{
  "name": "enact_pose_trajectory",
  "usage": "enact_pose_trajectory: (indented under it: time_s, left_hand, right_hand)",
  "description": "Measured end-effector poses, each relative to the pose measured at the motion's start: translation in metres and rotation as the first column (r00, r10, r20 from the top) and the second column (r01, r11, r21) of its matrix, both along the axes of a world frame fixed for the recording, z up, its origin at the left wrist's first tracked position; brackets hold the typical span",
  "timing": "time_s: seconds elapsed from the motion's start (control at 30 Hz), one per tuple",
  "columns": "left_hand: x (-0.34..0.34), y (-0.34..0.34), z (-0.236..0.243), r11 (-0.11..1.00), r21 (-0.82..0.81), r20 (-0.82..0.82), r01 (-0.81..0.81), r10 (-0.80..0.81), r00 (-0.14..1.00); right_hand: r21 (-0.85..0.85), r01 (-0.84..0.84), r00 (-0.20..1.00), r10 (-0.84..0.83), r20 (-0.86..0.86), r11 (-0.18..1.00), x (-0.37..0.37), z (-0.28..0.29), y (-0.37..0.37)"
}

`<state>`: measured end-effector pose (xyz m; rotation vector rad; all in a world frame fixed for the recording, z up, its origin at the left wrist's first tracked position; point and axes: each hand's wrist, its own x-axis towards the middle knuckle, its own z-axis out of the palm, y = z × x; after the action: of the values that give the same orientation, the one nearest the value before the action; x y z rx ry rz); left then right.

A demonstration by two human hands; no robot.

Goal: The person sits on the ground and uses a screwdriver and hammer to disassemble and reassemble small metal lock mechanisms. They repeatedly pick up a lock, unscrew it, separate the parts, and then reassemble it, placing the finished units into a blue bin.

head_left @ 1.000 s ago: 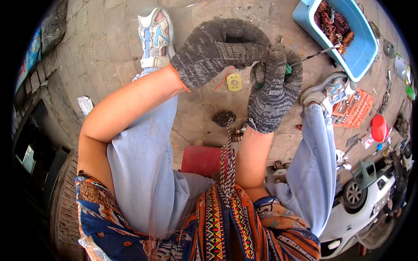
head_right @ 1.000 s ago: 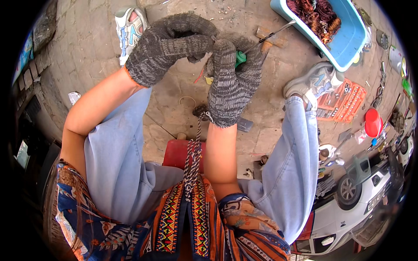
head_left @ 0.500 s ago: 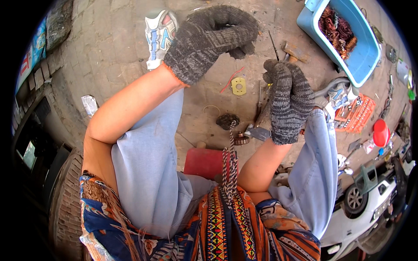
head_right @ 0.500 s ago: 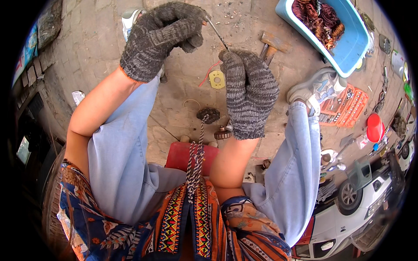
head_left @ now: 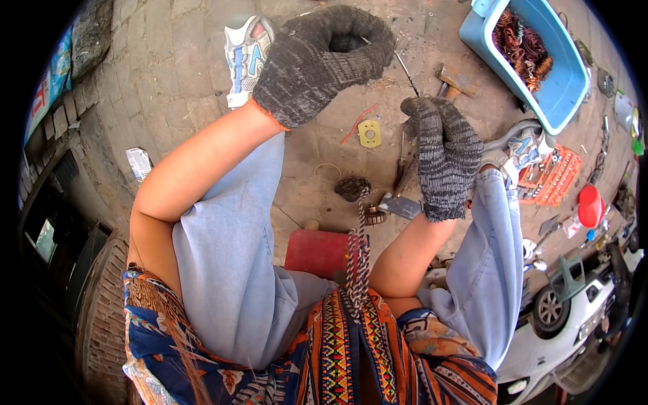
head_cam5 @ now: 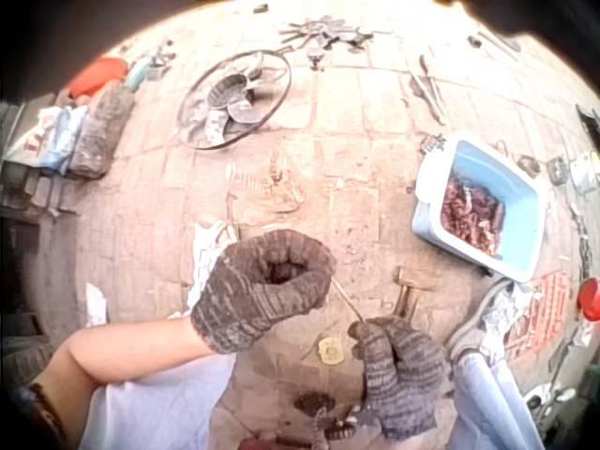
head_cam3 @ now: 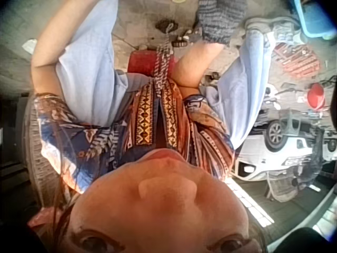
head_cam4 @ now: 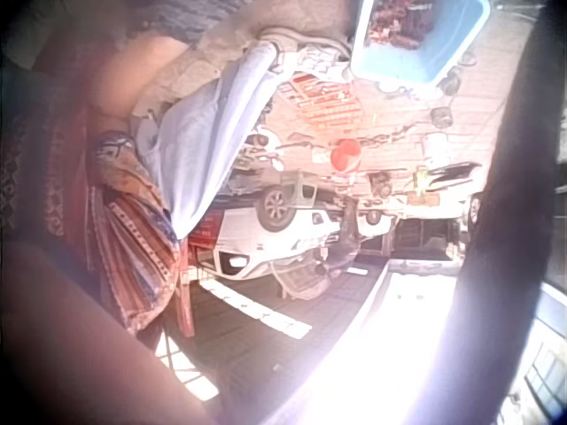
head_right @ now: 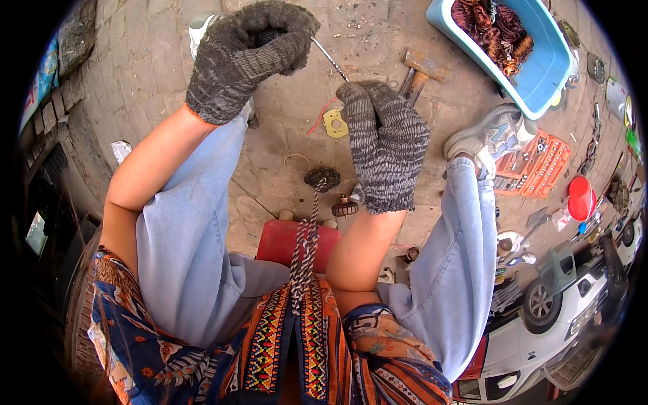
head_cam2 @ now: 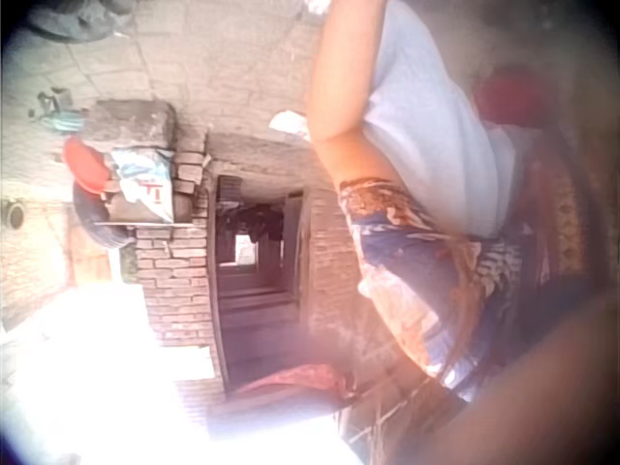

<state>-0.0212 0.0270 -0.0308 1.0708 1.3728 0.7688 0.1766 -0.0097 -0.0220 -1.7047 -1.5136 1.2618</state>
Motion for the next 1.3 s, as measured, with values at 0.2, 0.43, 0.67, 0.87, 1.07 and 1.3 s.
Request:
enact_pose_trajectory:
  time_s: [0.2, 0.43, 0.67, 0.87, 1.07, 1.3]
  left_hand:
    - [0.010, -0.015, -0.013, 0.985, -0.102, 0.299, 0.138, -0.102, 0.949]
    - [0.004, -0.008, -0.007, 0.972, -0.191, 0.353, 0.139, -0.064, 0.933]
    - [0.004, -0.010, -0.010, 0.967, -0.192, 0.413, 0.170, -0.078, 0.907]
    - [0.001, -0.008, -0.006, 0.957, -0.204, 0.431, 0.204, -0.099, 0.897]
    - [0.004, -0.007, -0.006, 0.944, -0.257, 0.388, 0.206, -0.095, 0.917]
    - [0.002, -0.009, -0.020, 0.898, -0.423, 0.456, -0.118, 0.323, 0.829]
  right_hand:
    - [-0.076, 0.245, 0.959, -0.253, -0.128, 0.967, -0.007, -0.010, -0.002]
    - [-0.071, 0.293, 0.933, -0.301, -0.198, 0.954, -0.008, -0.008, 0.000]
    - [-0.049, 0.306, 0.929, -0.310, -0.200, 0.951, -0.021, 0.001, 0.001]
    - [-0.026, 0.361, 0.891, -0.353, -0.285, 0.932, -0.020, -0.006, -0.002]
    - [-0.015, 0.296, 0.937, -0.294, -0.188, 0.955, -0.022, 0.000, 0.000]
    - [-0.198, 0.205, 0.915, -0.259, -0.309, 0.959, -0.024, 0.000, -0.004]
